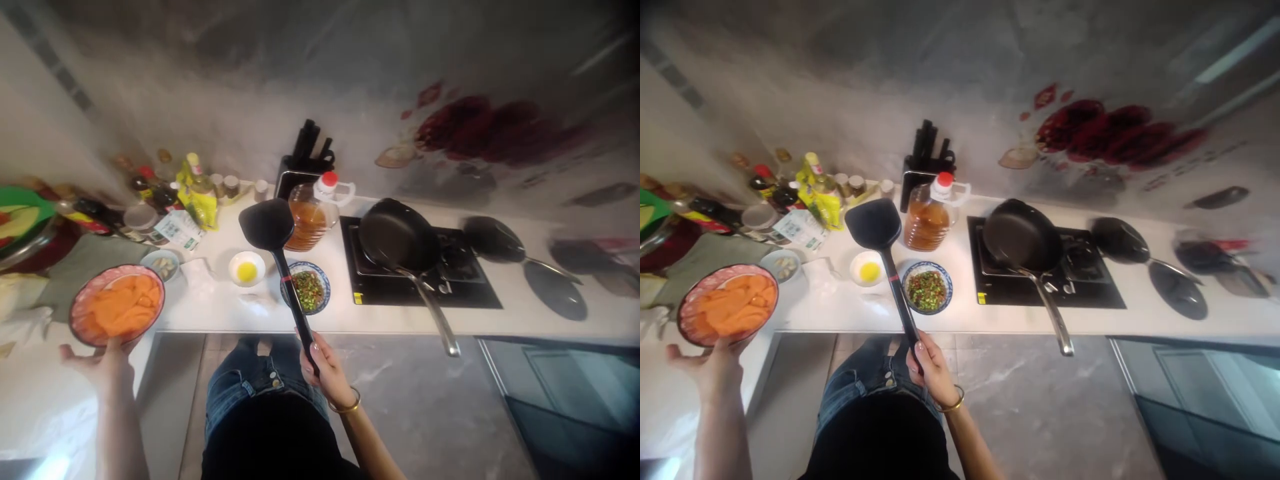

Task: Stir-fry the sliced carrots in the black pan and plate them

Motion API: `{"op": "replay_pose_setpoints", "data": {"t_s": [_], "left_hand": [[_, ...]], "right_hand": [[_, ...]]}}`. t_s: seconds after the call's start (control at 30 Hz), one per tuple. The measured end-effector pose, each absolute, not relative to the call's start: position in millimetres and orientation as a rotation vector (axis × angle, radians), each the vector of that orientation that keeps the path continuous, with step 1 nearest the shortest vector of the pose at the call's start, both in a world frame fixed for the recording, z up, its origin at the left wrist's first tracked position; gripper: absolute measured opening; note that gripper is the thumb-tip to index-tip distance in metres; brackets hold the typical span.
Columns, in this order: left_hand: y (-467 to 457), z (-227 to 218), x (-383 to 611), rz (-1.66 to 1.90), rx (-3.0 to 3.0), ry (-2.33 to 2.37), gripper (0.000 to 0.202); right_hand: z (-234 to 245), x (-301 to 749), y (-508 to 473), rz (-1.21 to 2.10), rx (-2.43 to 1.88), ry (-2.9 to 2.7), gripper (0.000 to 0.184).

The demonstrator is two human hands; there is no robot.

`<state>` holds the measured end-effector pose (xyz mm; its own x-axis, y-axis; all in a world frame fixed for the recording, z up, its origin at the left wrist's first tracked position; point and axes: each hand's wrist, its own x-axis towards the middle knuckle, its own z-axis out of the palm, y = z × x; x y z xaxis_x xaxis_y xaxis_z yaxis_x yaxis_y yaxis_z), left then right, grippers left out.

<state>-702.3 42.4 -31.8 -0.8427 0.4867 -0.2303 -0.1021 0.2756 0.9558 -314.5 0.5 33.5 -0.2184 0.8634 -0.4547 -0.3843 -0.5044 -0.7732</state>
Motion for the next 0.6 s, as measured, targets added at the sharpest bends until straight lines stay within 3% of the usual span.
{"op": "replay_pose_setpoints", "data": {"t_s": [0.1,0.27,0.47,0.6], "left_hand": [[28,-22,-658,1.621,0.393,1.887,0.107],[19,-13,-557,1.341,0.405,1.833,0.116],[0,-2,-410,1.102,0.527,1.643,0.115],[-21,-16,-314,1.034,0.454,1.485,0.115]], "right_hand": [[39,-297,-9,1.785,-1.073,-0.627,0.058],[48,-246,-21,1.705,-1.055,-0.577,0.055],[57,-137,-43,1.501,-1.225,-0.568,0.058],[67,-50,-66,1.359,-1.321,-0.575,0.048]]}}
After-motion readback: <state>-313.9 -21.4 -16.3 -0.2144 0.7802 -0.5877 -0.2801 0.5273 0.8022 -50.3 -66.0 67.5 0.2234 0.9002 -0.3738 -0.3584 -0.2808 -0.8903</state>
